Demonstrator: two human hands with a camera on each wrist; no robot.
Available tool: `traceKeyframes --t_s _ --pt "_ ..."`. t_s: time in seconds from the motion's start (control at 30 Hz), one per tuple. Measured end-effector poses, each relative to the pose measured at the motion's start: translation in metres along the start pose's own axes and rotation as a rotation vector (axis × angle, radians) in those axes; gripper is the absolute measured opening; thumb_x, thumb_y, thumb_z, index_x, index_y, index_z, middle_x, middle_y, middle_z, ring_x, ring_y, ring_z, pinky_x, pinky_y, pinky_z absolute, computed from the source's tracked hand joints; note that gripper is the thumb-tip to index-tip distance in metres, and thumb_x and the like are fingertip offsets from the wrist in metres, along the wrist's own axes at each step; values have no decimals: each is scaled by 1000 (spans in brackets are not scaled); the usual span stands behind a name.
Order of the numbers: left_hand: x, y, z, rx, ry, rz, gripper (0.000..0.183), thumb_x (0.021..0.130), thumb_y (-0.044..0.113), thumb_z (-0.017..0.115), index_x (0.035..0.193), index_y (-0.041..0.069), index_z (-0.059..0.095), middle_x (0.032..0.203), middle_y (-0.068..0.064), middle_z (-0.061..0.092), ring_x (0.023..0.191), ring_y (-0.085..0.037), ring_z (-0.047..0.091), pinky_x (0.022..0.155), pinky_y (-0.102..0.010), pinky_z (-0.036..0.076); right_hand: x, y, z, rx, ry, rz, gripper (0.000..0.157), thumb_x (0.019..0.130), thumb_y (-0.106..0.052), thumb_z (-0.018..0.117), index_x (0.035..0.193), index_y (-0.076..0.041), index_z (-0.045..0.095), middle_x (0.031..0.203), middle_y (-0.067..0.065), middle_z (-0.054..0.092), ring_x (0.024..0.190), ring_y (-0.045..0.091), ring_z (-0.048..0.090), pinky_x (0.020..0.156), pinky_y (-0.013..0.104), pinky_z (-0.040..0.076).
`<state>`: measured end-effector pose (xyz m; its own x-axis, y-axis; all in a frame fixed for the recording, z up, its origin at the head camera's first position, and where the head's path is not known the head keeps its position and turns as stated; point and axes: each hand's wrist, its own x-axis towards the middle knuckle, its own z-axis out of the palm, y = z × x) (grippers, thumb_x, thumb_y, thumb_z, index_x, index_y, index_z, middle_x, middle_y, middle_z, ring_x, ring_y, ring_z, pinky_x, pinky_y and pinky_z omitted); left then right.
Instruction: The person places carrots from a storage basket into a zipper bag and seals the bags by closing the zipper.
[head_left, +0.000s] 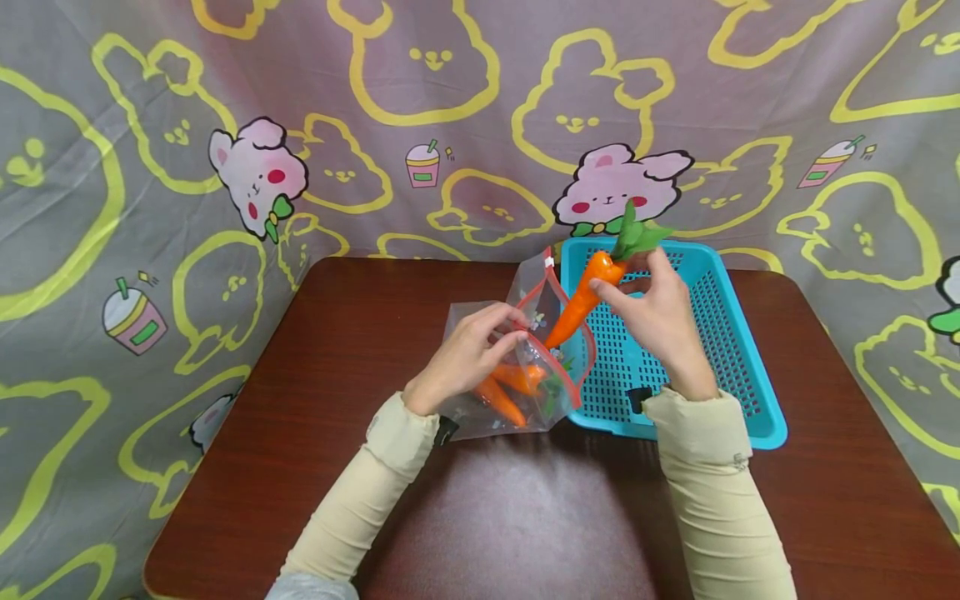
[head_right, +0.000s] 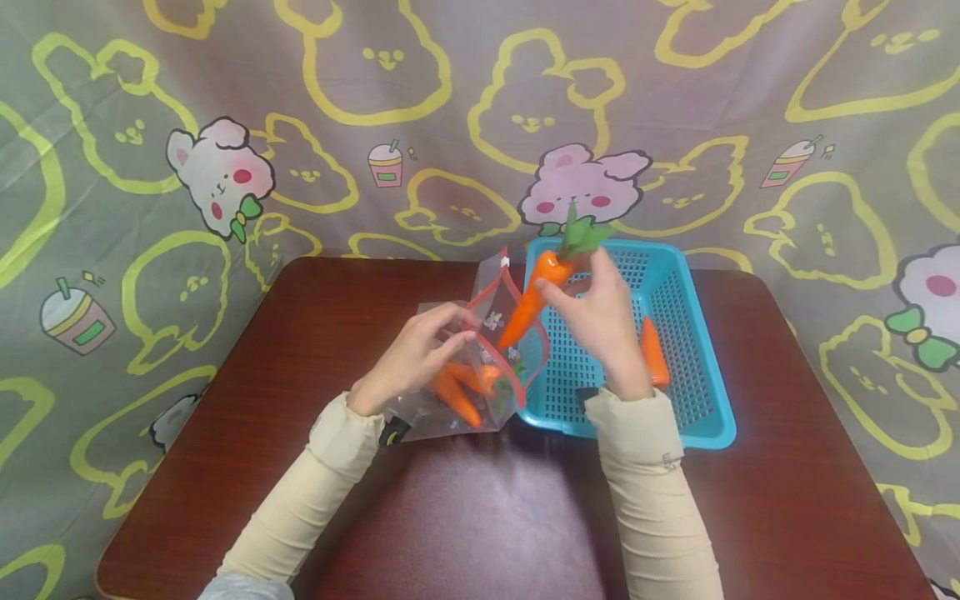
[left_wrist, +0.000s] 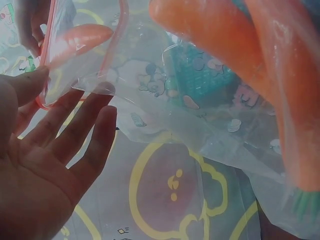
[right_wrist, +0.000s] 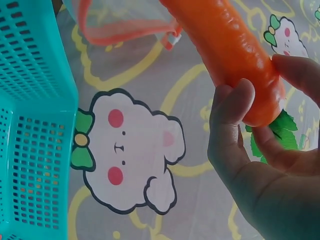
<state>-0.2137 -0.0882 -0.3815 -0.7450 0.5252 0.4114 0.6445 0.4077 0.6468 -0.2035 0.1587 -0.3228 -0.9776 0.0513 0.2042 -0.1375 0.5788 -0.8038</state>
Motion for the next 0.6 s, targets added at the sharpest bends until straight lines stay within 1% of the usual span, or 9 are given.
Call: traceKeyframes --t_s 0.13,0.3,0.37,0.6 --pt "0 0 0 2 3 -3 19 96 20 60 108 6 62 100 0 62 84 -12 60 76 -22 54 0 1 4 5 -10 22 58 90 -43 65 129 -6 43 121 15 55 101 28 60 70 27 50" --pt "0 1 0 6 3 -10 17 95 20 61 107 7 61 100 0 62 85 -12 60 75 -23 54 -2 3 8 10 -6 38 58 90 -42 65 127 -3 43 122 16 56 100 28 59 69 27 49" --pt "0 2 -1 8 2 -12 16 95 20 61 107 8 61 100 0 62 85 -12 60 76 -23 54 -2 4 10 15 0 34 58 90 -41 65 127 -2 43 122 16 56 101 29 59 69 29 49" --pt "0 3 -1 11 -2 -19 17 95 20 61 107 7 61 100 0 62 85 -12 60 76 -22 54 -3 7 15 36 4 2 57 90 -38 66 131 -6 43 125 15 57 104 31 60 73 34 51"
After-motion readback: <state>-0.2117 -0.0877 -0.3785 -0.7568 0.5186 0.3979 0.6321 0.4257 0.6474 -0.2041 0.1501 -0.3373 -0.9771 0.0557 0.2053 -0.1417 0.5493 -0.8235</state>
